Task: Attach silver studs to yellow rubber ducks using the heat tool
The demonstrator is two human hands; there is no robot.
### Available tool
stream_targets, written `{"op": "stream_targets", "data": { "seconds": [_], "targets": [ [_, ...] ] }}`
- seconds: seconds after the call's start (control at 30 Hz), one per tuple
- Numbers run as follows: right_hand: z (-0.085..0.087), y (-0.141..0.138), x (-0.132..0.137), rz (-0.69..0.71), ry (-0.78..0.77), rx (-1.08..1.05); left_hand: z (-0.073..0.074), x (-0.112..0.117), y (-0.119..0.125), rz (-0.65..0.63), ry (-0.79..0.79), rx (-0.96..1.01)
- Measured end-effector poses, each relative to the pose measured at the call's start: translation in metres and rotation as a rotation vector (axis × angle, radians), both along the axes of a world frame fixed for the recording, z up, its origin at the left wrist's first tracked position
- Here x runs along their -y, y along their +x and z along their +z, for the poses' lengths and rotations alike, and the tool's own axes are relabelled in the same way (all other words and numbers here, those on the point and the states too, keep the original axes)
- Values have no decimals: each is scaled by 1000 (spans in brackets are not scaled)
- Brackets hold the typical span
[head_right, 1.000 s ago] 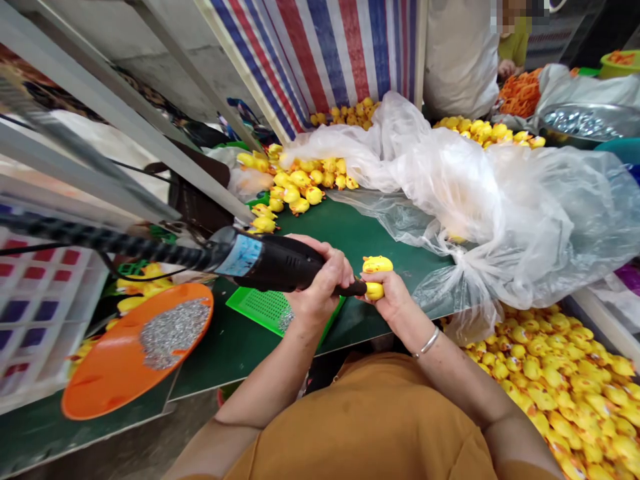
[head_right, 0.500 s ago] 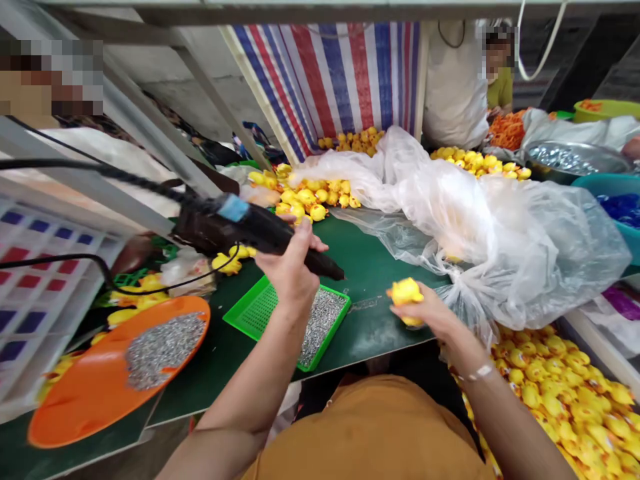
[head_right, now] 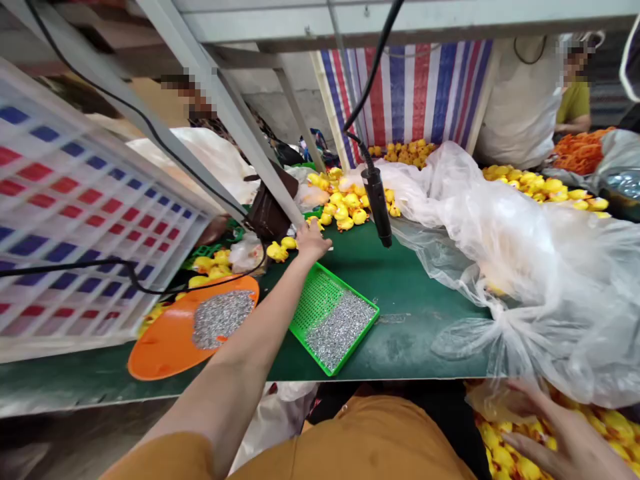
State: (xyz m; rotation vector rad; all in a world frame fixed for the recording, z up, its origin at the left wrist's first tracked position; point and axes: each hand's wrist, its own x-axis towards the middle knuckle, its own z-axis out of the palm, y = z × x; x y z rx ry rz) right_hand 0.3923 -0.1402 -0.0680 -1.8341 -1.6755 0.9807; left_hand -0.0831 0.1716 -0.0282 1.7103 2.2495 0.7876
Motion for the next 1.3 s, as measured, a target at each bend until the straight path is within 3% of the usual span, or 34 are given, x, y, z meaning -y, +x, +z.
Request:
{"op": "stream_targets", "data": {
  "seconds": [0.1,0.2,0.37,0.47,0.57,0.63,0.7,0.8,0.97,1.13,1.23,1.3],
  "targets": [
    [7,-48,-27,225,-184,-94,-7,-15,-30,31,-110,-61],
    [24,-96,-51,395,-263,-265,-15,-15,-41,-12,-146,-115],
    [33,-147,-82,486,-292,-502,-15,-1,-43,-95,-129,-124],
    [27,-164,-96,466,-283,-586,-1,17,-37,-197,-98,-79],
    [18,-177,-106,406,-275,-674,16,50,-22,-367,-57,-2],
    [10,-185,-111,346,-281,-724,23,76,-9,-531,1,157],
    [4,-191,-114,301,-283,-746,25,99,5,-588,49,323],
    [1,-198,-116,264,-286,-772,24,120,21,-532,50,552],
    [8,-209,-118,205,-271,-835,19,133,32,-434,67,851],
    [11,-226,-121,81,-247,-939,14,145,45,-330,-117,1293],
    [11,-236,-121,-41,-177,-1011,9,153,57,-306,-193,1380],
    [13,-240,-119,-86,-136,-1033,6,158,68,-336,-143,1307]
  ]
}}
